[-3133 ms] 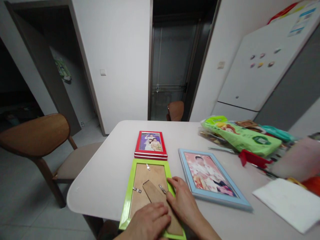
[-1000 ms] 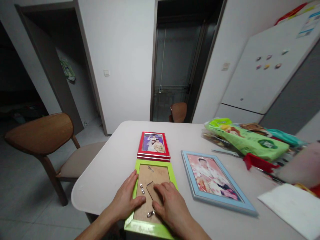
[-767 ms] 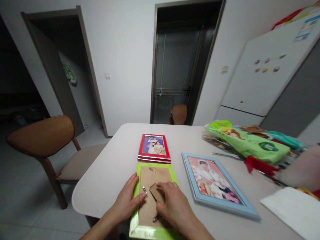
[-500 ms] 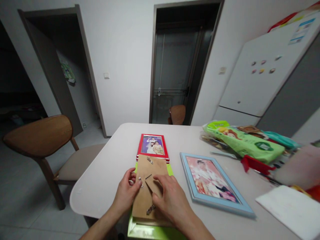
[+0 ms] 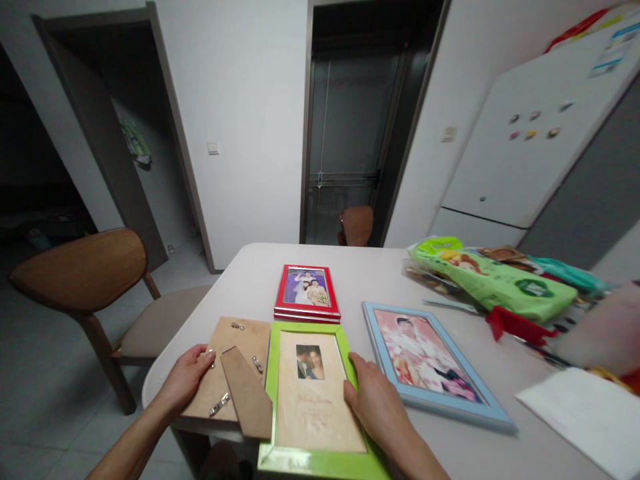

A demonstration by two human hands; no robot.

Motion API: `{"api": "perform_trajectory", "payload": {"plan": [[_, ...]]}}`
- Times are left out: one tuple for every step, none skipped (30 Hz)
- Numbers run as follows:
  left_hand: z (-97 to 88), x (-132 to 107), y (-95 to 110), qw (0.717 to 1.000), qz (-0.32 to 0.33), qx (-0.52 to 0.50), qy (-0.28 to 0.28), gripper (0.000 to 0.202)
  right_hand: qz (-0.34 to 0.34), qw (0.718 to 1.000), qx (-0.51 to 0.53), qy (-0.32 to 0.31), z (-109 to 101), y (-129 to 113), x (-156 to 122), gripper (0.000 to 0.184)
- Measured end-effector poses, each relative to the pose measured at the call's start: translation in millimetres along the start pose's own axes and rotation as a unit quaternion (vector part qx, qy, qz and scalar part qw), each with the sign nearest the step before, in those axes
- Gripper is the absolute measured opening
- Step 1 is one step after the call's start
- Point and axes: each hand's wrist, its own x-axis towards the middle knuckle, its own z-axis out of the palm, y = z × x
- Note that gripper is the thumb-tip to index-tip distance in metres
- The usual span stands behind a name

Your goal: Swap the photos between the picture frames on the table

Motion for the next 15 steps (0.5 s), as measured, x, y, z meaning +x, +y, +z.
{"api": "perform_trajectory", "payload": {"plan": [[-3.7,0.9,-0.7,1.000,0.002,0.024,0.004,0.023,0.007,1.000,0.006,0.000,-0.3,-0.3,0.8,0.049],[-7.4,1.7,-0.8,0.999,0.005,0.049,0.011,0.025,0.018,1.000,0.018,-0.001,-1.7,-0.8,1.8,0.051],[-11.2,2.3,-0.2,0.997,0.009,0.077,0.020,0.026,0.034,0.999,0.036,-0.002,-3.9,-1.6,2.7,0.052],[-14.7,2.7,1.1,0.994,0.014,0.105,0.032,0.029,0.055,0.996,0.067,-0.006,-6.8,-2.8,3.2,0.054],[-17.4,2.8,2.9,0.990,0.022,0.132,0.046,0.032,0.080,0.990,0.114,-0.014,-10.3,-4.6,3.1,0.055],[-18.5,2.4,5.4,0.985,0.032,0.157,0.061,0.036,0.107,0.978,0.176,-0.025,-14.3,-7.2,2.2,0.057],[-17.2,1.3,8.5,0.980,0.045,0.178,0.074,0.041,0.133,0.958,0.252,-0.042,-18.4,-10.9,0.5,0.059],[-12.7,-0.8,12.3,0.976,0.059,0.193,0.083,0.044,0.155,0.928,0.334,-0.060,-22.7,-15.5,-1.8,0.061],[-4.5,-4.2,16.7,0.972,0.074,0.205,0.088,0.046,0.174,0.891,0.413,-0.075,-27.0,-20.9,-4.6,0.064],[7.5,-9.0,21.9,0.970,0.091,0.212,0.083,0.047,0.188,0.852,0.481,-0.087,-31.1,-26.8,-7.4,0.067],[22.9,-15.3,27.7,0.969,0.107,0.212,0.071,0.045,0.198,0.817,0.534,-0.093,-35.0,-32.9,-10.1,0.070],[41.1,-22.8,34.1,0.968,0.127,0.212,0.049,0.044,0.204,0.788,0.573,-0.095,-38.7,-38.8,-12.3,0.074],[60.9,-31.0,41.0,0.967,0.155,0.202,0.006,0.047,0.208,0.767,0.600,-0.095,-42.1,-44.2,-13.8,0.077],[81.2,-39.3,48.0,0.968,0.171,0.181,-0.035,0.051,0.207,0.752,0.619,-0.095,-45.2,-48.8,-14.7,0.080],[100.7,-47.0,55.0,0.969,0.175,0.161,-0.068,0.055,0.204,0.742,0.632,-0.094,-48.0,-52.6,-15.0,0.083]]}}
